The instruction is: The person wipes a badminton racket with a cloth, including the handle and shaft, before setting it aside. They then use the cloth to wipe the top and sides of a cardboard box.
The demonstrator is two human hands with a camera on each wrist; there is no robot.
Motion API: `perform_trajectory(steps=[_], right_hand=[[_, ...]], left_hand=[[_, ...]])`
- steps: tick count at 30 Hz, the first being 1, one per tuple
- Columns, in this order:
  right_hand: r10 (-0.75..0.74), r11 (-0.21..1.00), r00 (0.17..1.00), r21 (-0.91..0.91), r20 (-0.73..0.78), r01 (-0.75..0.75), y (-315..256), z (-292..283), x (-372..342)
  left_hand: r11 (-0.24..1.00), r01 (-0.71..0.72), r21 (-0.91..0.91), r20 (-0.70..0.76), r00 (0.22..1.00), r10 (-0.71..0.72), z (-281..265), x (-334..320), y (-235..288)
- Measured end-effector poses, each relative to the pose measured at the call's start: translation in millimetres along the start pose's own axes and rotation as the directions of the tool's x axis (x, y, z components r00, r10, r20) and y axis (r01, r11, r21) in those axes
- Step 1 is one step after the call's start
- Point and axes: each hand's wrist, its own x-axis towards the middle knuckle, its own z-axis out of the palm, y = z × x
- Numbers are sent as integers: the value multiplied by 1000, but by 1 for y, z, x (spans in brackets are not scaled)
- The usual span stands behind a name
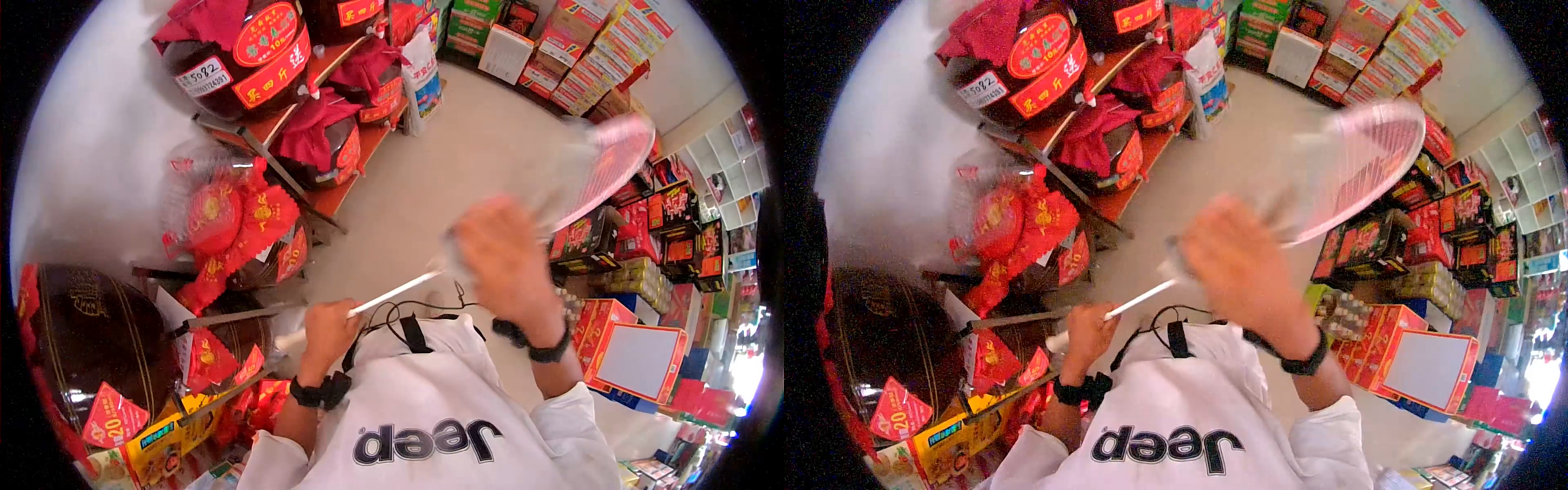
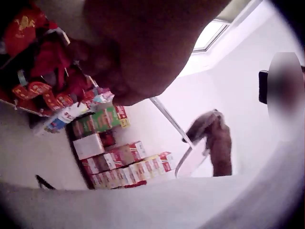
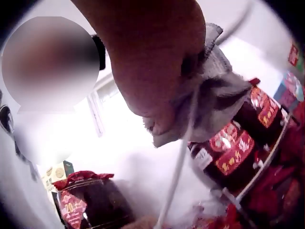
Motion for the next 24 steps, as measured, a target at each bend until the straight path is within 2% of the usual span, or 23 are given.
perform_trajectory(steps=[1, 4, 5, 8, 12, 14, 15, 17, 18, 19, 20, 21, 22, 23, 24], right_hand=[[-85, 990, 992, 116, 91, 74, -4, 16, -3], [-76, 995, 992, 66, 99, 70, 3, 19, -5], [-96, 995, 995, 13, 19, 96, 13, 15, -2], [-116, 993, 991, 35, 65, 114, 25, 4, 14], [65, 993, 998, 100, 17, -66, 11, 32, 8], [-31, 965, 999, 260, 16, 25, -20, 63, -2], [-77, 940, 997, 334, 2, 72, -28, 76, -4], [-13, 854, 999, 520, 31, -5, -23, 86, -3], [14, 794, 999, 606, 52, -43, -20, 85, -1], [196, 798, 979, 571, 56, -192, -17, 73, -6], [437, 628, 894, 680, 93, -378, -11, 63, -9], [636, 402, 753, 762, 167, -508, -2, 55, -13], [776, 140, 569, 805, 273, -576, 7, 48, -18], [845, -135, 357, 806, 397, -577, 15, 45, -22], [884, -232, 340, 933, 320, -275, 24, 46, -22]], left_hand=[[993, -30, -118, -8, 1000, 29, 1, 2, 0], [936, 157, -315, 213, 973, -91, -3, 6, 11], [941, 144, -306, 204, 976, -83, -5, 7, 20], [894, 216, -393, 312, 946, -92, 2, 12, 23], [852, 251, -459, 298, 947, -118, -7, 21, 52], [864, 214, -456, 259, 961, -101, -6, 30, 61], [786, 194, -588, 228, 971, -68, 3, 32, 57], [576, 135, -806, 160, 987, -8, 23, 39, 47], [639, 219, -737, 246, 968, -48, 23, 41, 47], [694, 302, -654, 328, 939, -101, 20, 42, 48], [737, 379, -559, 397, 903, -163, 15, 43, 48], [739, 439, -511, 438, 873, -216, 13, 43, 45], [732, 411, -543, 373, 899, -229, 14, 42, 39], [726, 382, -573, 307, 920, -242, 19, 39, 31], [719, 351, -600, 242, 936, -255, 21, 35, 26]])
